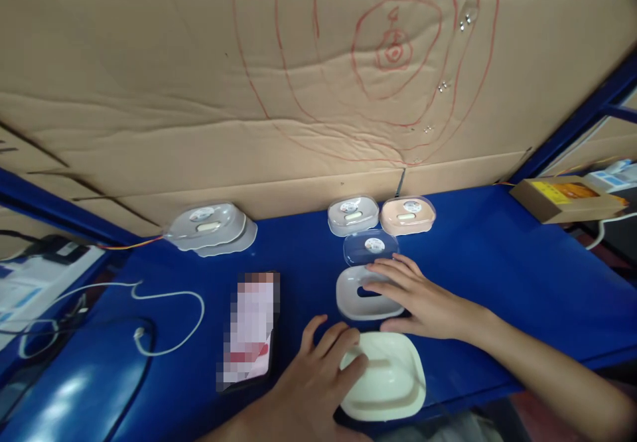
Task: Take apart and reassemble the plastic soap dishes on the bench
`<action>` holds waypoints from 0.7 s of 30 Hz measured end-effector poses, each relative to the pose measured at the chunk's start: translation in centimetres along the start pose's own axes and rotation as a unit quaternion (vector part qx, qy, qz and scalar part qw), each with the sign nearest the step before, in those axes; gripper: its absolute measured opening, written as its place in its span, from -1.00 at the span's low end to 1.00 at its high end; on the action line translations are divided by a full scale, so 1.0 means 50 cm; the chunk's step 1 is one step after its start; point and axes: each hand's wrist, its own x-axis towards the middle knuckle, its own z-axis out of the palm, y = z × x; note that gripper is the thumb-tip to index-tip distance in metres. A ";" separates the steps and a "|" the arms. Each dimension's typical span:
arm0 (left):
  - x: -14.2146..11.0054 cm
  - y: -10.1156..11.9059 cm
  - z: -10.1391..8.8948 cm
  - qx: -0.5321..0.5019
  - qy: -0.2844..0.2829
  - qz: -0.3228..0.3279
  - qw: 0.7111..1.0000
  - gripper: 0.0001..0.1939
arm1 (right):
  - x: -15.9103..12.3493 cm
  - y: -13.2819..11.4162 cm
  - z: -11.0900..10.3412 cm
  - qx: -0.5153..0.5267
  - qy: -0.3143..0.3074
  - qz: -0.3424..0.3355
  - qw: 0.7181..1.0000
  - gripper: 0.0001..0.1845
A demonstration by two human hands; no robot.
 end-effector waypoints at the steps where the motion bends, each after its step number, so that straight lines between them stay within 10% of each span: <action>1: 0.000 -0.001 -0.003 0.004 0.015 0.009 1.000 -0.23 | 0.000 0.000 -0.004 -0.003 0.007 -0.005 1.000 -0.32; 21: -0.004 0.020 0.032 0.027 0.147 0.040 0.988 -0.40 | -0.022 -0.109 -0.027 -0.039 0.115 -0.165 0.979 -0.78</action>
